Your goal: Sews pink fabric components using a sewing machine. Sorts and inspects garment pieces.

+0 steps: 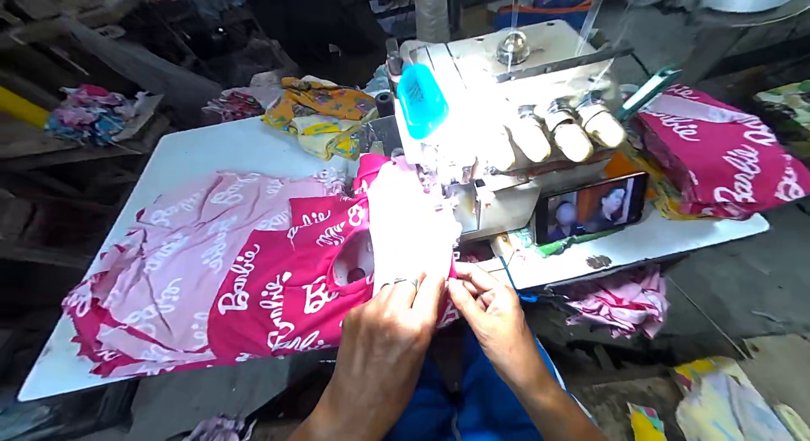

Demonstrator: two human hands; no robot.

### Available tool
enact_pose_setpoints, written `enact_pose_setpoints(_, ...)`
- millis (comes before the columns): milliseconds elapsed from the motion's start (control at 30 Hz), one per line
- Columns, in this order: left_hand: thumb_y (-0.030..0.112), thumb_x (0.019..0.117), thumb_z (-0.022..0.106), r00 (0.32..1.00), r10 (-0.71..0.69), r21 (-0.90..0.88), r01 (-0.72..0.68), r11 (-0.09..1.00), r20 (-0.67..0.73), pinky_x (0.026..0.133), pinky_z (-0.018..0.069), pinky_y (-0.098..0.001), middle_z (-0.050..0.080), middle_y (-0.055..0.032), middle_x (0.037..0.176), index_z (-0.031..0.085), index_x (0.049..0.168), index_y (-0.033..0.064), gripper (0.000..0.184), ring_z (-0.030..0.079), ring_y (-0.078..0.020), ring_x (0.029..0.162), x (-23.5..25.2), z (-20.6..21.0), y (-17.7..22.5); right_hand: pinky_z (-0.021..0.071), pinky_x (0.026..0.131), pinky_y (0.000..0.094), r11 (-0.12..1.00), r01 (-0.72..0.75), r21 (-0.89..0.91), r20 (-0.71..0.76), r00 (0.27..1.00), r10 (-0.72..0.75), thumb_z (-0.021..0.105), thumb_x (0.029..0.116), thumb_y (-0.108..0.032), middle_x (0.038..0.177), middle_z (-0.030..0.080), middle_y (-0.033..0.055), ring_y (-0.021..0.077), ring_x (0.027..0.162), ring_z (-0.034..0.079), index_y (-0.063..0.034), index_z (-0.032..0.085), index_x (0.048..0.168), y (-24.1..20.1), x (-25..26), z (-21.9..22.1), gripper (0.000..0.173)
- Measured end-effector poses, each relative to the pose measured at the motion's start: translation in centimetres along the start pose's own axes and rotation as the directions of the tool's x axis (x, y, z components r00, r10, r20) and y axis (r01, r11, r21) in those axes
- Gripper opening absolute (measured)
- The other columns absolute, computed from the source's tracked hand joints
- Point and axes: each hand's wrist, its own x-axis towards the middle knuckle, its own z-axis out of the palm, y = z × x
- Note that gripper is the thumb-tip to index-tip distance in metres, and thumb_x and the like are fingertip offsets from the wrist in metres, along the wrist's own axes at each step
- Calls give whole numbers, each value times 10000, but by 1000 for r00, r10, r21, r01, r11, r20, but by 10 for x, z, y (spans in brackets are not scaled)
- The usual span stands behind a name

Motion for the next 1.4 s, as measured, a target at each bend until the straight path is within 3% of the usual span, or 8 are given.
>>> enact_pose_setpoints(233, 208, 991, 607, 995, -100, 9, 100, 995, -15, 465, 393, -315, 659, -65, 680, 777, 950, 78, 218, 597, -200, 542, 41, 10, 3, 580, 818, 150, 998, 68, -17, -13, 998, -69, 602, 978, -28, 987, 752, 31, -6, 875, 703, 64, 689, 1150, -1, 18, -8, 213)
enact_pose_setpoints(433, 193, 981, 644, 990, -136, 38, 138, 990, -46, 522, 452, -316, 726, -113, 819, 792, 1110, 84, 225, 651, -228, 631, 32, 13, 11, 591, 808, 169, 994, 112, 8, -30, 993, -112, 628, 972, -24, 967, 752, 51, 20, 868, 711, 64, 698, 1098, 1, 21, -10, 169)
enact_pose_setpoints(733, 104, 994, 603, 992, 0, -147, -19, 989, -125, 1189, 357, -471, 600, -120, 1448, 696, 1320, 86, 340, 521, -284, 1390, 9, 37, -26, 587, 783, 186, 992, 120, 38, -73, 990, -117, 658, 964, -32, 935, 731, 57, 48, 835, 699, 26, 701, 1049, 4, 24, -9, 111)
enact_pose_setpoints(867, 101, 1008, 627, 970, 71, -234, -127, 964, -233, 1123, 452, -411, 750, -97, 1199, 780, 1102, 69, 181, 669, -211, 1224, 7, 37, -26, 592, 778, 188, 990, 130, 56, -86, 988, -125, 681, 927, -19, 936, 704, 47, 50, 837, 690, 10, 681, 994, 2, 23, -11, 73)
enact_pose_setpoints(1033, 146, 1016, 600, 985, -30, -213, -7, 977, -170, 1061, 494, -388, 708, -95, 1293, 742, 1237, 84, 270, 654, -227, 1231, 5, 41, -23, 600, 754, 213, 988, 111, 108, -107, 989, -100, 712, 907, 5, 905, 719, 64, 80, 804, 705, 1, 649, 1035, 0, 22, -11, 143)
enact_pose_setpoints(1200, 129, 1005, 637, 963, -16, -156, -27, 987, -267, 935, 524, -351, 763, -121, 1141, 803, 1084, 79, 191, 715, -240, 1082, 0, 42, -15, 598, 764, 211, 993, 111, 28, -95, 990, -108, 697, 934, -30, 947, 724, 66, 73, 837, 711, -11, 637, 1158, -4, 20, -13, 232)
enact_pose_setpoints(1333, 182, 1010, 623, 978, -35, -86, 18, 996, -204, 999, 494, -460, 732, -155, 1194, 739, 1229, 52, 279, 696, -307, 1096, 3, 47, -18, 598, 749, 210, 994, 102, 29, -93, 991, -99, 707, 931, -30, 956, 712, 71, 81, 826, 706, -25, 647, 1134, -6, 19, -12, 212)
enact_pose_setpoints(1400, 173, 1031, 549, 993, -50, -69, 43, 997, -104, 1136, 382, -531, 633, -149, 1400, 634, 1393, 55, 390, 603, -337, 1286, 7, 45, -22, 600, 744, 218, 994, 104, 26, -91, 991, -101, 706, 932, -32, 952, 709, 74, 89, 821, 705, -28, 651, 1133, -7, 19, -11, 208)
